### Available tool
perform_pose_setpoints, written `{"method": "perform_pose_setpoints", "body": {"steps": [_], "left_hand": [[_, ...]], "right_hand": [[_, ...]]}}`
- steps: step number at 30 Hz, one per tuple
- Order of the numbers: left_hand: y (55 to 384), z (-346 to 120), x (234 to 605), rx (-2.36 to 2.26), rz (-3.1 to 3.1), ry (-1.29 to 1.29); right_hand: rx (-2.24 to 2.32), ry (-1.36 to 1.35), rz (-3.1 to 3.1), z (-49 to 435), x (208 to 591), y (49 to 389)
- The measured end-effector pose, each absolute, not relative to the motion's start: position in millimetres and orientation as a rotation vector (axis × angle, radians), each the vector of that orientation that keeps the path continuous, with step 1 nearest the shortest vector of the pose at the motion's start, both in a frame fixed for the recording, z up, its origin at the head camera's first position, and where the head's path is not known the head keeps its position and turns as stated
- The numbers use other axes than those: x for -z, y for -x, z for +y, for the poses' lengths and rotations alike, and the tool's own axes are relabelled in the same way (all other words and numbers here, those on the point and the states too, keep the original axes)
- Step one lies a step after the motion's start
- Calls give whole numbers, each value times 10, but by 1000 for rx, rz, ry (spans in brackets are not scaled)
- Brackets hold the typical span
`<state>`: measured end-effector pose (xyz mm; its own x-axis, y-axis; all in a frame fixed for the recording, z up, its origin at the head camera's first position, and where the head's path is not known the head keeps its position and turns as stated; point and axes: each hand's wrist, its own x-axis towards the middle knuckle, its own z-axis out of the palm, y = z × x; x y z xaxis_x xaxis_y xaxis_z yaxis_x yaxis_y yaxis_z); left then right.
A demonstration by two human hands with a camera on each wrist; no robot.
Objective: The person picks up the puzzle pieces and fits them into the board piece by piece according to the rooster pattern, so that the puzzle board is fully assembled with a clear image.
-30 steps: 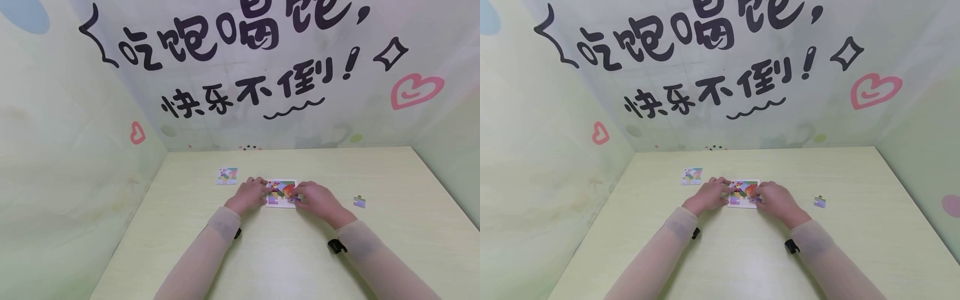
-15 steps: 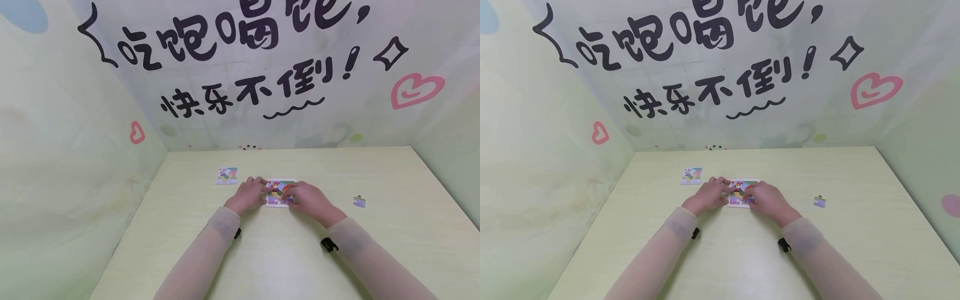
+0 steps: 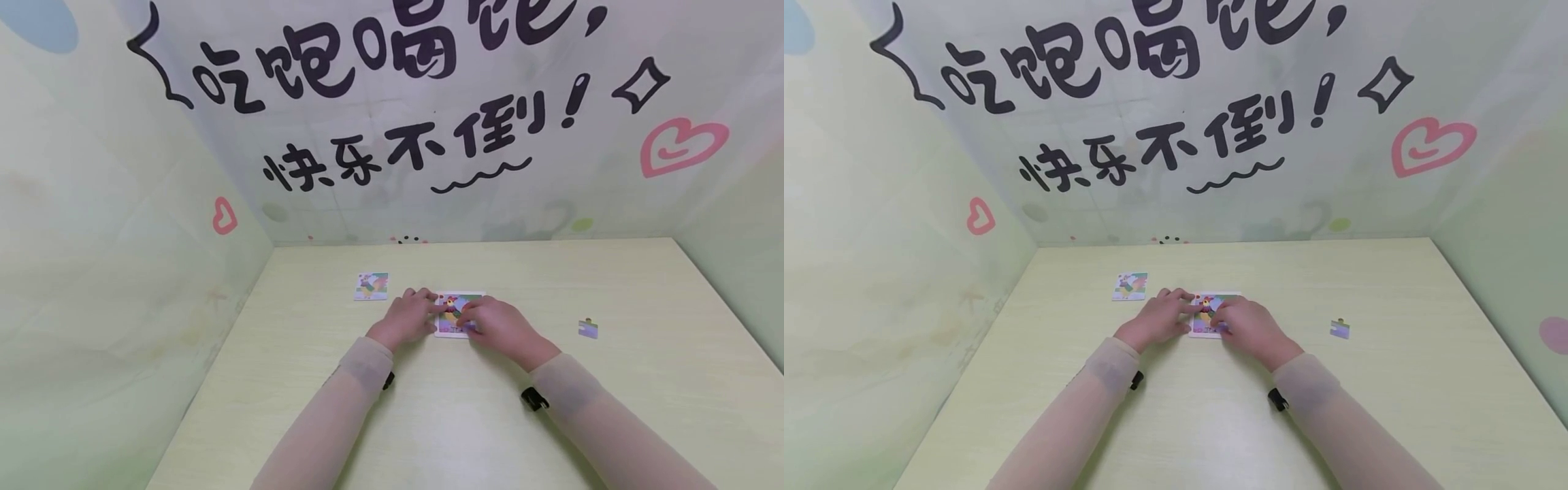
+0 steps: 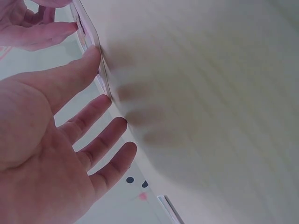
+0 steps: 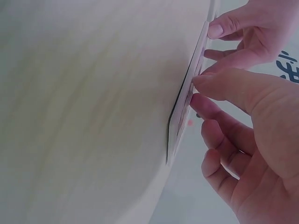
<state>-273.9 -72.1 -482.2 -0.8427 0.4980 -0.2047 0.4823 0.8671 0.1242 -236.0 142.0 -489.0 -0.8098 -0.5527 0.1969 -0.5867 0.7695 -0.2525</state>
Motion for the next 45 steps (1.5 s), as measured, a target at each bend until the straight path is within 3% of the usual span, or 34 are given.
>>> {"method": "perform_pose_setpoints", "body": {"steps": [19,45], "left_hand": [[2740,-704,4815,-112,2813,-731],[2725,-710,4799,-88,2809,-770]], "right_hand": [[-393,-976,-2801,1428,4926,2345],[-653,-809,-2929,1534,4890,2305]]}}
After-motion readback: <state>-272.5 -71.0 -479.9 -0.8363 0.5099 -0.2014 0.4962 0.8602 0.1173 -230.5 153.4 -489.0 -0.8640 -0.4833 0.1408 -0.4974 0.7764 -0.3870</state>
